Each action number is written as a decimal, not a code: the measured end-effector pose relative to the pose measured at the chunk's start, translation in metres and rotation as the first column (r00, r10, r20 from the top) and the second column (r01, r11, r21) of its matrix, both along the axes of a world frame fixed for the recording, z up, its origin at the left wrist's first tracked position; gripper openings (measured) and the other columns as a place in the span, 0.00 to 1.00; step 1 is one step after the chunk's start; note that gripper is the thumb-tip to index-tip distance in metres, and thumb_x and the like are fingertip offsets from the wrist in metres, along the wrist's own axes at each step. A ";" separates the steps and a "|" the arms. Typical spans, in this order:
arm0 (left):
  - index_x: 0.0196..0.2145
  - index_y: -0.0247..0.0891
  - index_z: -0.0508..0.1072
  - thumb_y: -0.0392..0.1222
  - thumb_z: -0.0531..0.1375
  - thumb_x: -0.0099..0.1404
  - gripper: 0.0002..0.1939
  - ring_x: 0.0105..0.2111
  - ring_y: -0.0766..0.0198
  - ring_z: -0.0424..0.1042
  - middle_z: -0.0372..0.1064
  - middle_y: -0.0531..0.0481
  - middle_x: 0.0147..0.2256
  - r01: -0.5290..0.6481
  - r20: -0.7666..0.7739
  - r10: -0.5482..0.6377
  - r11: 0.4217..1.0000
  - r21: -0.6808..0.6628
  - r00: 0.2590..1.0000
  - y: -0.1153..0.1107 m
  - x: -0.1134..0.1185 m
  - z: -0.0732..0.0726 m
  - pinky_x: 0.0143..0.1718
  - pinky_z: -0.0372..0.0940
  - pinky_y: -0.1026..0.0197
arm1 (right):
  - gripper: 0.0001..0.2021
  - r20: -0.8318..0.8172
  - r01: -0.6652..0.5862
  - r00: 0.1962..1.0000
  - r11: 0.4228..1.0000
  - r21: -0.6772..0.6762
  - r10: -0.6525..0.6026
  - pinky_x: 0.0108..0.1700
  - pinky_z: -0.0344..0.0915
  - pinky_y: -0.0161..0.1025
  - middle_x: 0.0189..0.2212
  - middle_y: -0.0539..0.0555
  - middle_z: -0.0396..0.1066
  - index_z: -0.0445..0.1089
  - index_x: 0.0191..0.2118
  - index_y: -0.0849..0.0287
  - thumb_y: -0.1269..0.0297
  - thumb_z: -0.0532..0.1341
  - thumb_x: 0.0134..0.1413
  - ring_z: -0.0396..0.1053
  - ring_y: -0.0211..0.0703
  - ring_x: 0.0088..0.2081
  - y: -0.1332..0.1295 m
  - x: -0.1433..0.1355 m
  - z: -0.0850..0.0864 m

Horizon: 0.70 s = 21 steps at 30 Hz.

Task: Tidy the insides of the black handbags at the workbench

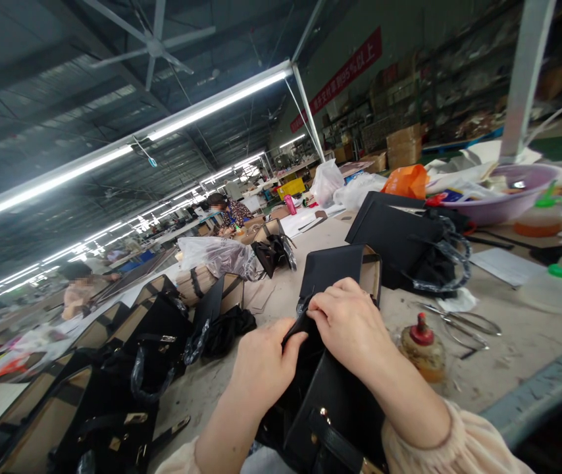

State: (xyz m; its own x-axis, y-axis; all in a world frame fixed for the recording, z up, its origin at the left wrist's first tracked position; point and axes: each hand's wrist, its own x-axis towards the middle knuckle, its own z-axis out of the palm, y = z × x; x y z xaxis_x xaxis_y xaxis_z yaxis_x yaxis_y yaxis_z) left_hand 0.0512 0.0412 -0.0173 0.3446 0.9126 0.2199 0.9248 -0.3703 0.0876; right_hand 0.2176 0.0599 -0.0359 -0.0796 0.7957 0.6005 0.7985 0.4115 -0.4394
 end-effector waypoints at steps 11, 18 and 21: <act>0.25 0.39 0.68 0.43 0.49 0.68 0.16 0.24 0.66 0.65 0.69 0.52 0.23 -0.105 -0.060 0.103 0.994 -0.015 0.993 0.009 0.004 0.002 0.27 0.47 0.63 | 0.27 -0.238 -0.226 0.949 0.972 -0.065 0.205 0.49 0.63 0.43 0.47 0.55 0.67 0.63 0.54 0.54 0.69 0.62 0.44 0.66 0.46 0.47 0.004 0.030 -0.005; 0.27 0.39 0.69 0.42 0.49 0.68 0.15 0.24 0.64 0.68 0.71 0.51 0.25 -0.120 -0.107 0.118 0.993 -0.008 0.987 0.007 0.008 0.005 0.26 0.45 0.62 | 0.32 -0.261 -0.221 0.949 0.964 -0.149 0.178 0.48 0.65 0.43 0.44 0.53 0.72 0.61 0.58 0.56 0.73 0.56 0.43 0.70 0.45 0.43 0.003 0.030 -0.007; 0.27 0.39 0.70 0.44 0.50 0.68 0.15 0.25 0.63 0.69 0.72 0.50 0.25 -0.115 -0.122 0.111 0.993 -0.032 0.986 0.009 0.013 0.009 0.26 0.46 0.62 | 0.33 -0.255 -0.229 0.949 0.962 -0.146 0.187 0.49 0.65 0.43 0.44 0.53 0.72 0.61 0.59 0.56 0.74 0.55 0.42 0.70 0.45 0.43 0.002 0.030 -0.005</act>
State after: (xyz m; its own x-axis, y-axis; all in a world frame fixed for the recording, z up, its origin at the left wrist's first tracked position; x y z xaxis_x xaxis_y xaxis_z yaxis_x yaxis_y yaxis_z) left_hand 0.0644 0.0506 -0.0079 0.2604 0.9542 0.1472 0.9652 -0.2612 -0.0143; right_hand 0.2471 0.0619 -0.0413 -0.1267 0.8692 0.4779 0.5670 0.4588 -0.6841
